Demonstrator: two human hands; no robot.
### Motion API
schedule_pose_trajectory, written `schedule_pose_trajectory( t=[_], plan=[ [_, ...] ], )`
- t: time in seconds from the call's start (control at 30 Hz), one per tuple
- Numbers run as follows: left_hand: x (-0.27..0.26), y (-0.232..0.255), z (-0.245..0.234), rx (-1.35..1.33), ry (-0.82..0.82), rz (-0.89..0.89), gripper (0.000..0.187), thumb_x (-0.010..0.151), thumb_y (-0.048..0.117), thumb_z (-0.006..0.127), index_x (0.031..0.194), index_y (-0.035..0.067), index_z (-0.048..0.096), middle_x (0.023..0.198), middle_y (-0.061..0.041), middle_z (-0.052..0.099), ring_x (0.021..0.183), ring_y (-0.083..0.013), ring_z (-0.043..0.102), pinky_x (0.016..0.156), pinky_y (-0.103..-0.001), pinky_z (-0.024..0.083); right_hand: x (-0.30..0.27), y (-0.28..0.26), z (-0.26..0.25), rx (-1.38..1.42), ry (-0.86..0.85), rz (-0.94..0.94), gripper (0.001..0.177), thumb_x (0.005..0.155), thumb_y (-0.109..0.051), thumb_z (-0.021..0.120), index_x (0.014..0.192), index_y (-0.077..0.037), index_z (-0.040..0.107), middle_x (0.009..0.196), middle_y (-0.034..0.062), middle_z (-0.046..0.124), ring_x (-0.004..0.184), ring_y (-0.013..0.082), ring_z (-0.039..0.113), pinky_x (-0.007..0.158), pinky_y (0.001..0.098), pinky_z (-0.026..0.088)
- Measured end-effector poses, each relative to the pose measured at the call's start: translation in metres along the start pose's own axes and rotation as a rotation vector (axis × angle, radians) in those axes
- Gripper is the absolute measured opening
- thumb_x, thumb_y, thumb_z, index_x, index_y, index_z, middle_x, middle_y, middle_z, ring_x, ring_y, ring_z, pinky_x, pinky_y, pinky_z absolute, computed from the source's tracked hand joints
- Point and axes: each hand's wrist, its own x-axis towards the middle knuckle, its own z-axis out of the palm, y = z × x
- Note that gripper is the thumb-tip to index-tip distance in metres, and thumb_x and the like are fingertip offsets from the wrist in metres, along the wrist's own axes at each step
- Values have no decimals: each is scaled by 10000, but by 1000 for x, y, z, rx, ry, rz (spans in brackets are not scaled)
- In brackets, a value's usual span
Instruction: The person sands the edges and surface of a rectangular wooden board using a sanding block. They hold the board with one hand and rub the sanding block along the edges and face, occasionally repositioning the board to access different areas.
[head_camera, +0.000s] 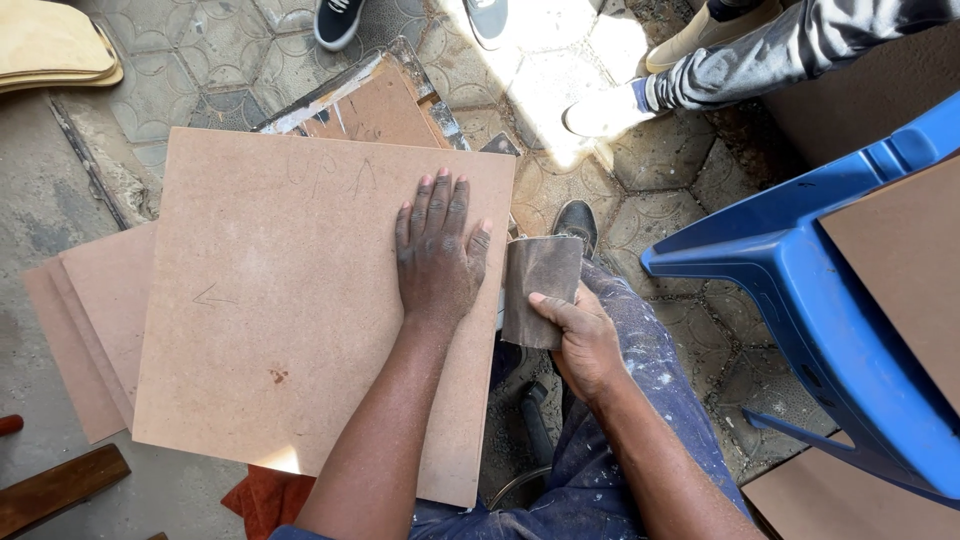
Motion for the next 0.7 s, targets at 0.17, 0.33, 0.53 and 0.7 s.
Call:
schedule_pose_trajectory(
  t=[0.17,0.33,0.53,0.7],
  plan=[
    [5,3,2,64,22,-37,639,1050,481,494,1584,147,386,1642,-157,340,1540,-325,292,1219,-540,222,-27,-23,25,-356,-263,9,591,834,-318,667,1332,-22,547,1211,271,653,1162,429,624,1046,588,485],
    [21,2,12,131,56,-55,666,1027,557,532,1582,214,399,1581,-140,384,1465,-335,357,1143,-564,267,-41,-22,55,-655,-333,-57,908,729,-369,858,1451,-18,433,1347,272,593,1322,487,527,1087,638,446],
    [24,-2,23,172,127,-36,652,1018,586,540,1564,247,430,1531,-145,421,1399,-348,413,1069,-550,328,-44,-34,55,-769,-423,-185,941,763,-305,883,1487,20,377,1441,318,508,1402,486,417,1153,644,350],
    [24,-2,23,155,154,-29,662,1025,580,539,1572,225,425,1585,-131,386,1471,-331,343,1121,-537,297,-22,9,35,-638,-85,-121,494,1001,-385,587,1311,0,597,1172,260,693,1177,359,637,1028,597,498]
  ],
)
